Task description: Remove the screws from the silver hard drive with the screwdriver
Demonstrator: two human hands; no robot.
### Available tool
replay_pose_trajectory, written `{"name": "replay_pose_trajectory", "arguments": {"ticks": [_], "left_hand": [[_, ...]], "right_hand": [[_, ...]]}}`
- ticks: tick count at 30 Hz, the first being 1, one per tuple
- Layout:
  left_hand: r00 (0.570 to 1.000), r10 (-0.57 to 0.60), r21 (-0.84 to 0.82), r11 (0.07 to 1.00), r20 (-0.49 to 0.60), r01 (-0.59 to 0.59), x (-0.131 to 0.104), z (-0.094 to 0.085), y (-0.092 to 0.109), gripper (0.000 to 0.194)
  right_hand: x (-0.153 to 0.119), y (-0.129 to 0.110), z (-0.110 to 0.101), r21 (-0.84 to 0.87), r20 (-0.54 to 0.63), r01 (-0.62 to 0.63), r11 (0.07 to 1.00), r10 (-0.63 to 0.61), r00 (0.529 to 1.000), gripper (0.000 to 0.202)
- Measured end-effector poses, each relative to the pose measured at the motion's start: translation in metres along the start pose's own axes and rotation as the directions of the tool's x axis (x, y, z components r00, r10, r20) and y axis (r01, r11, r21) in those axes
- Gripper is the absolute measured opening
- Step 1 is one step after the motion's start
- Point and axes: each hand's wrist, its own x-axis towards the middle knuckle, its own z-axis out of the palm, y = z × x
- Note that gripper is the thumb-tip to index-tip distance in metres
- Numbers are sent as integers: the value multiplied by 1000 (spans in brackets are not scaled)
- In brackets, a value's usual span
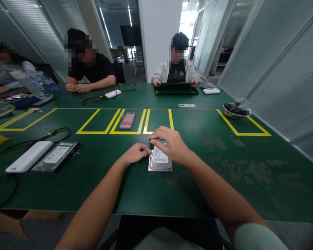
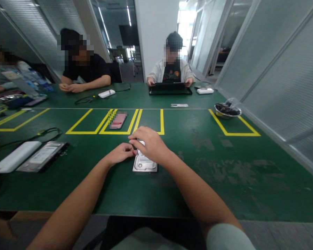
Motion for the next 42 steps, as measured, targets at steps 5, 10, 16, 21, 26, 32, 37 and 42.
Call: {"name": "replay_pose_trajectory", "arguments": {"ticks": [5, 10, 16, 21, 26, 32, 37, 42], "left_hand": [[991, -89, 187, 977, -98, 107, 7, 2, 10, 15], [990, -60, 226, 970, -129, 88, 12, 5, 3, 18], [991, 76, 136, 989, -108, -61, 6, 4, -9, 19], [988, 126, 163, 980, -91, -111, 10, 4, -14, 18], [988, 138, 154, 980, -67, -127, 13, 3, -16, 18], [990, 137, 174, 976, -44, -128, 15, 1, -15, 17], [985, 170, 144, 976, -23, -165, 17, 0, -15, 16], [984, 180, 148, 973, 0, -178, 15, 0, -17, 13]], "right_hand": [[0, 1, 0, 12, 8, 10, 1000, -10, 1000, 10], [0, 0, -1, 20, 21, -6, 1000, 5, 1000, 10], [0, 0, -1, 17, 12, -4, 1000, 3, 1000, 11], [0, 0, 0, 8, 13, -2, 1000, 2, 1000, 12], [0, 1, 1, 11, 7, -5, 1000, 5, 1000, 13], [1, 2, 0, 47, 19, -17, 999, 16, 1000, 12], [1, 1, 0, 48, 3, 3, 999, -4, 1000, 12], [2, 0, 0, 62, 13, -5, 998, 4, 1000, 12]]}}
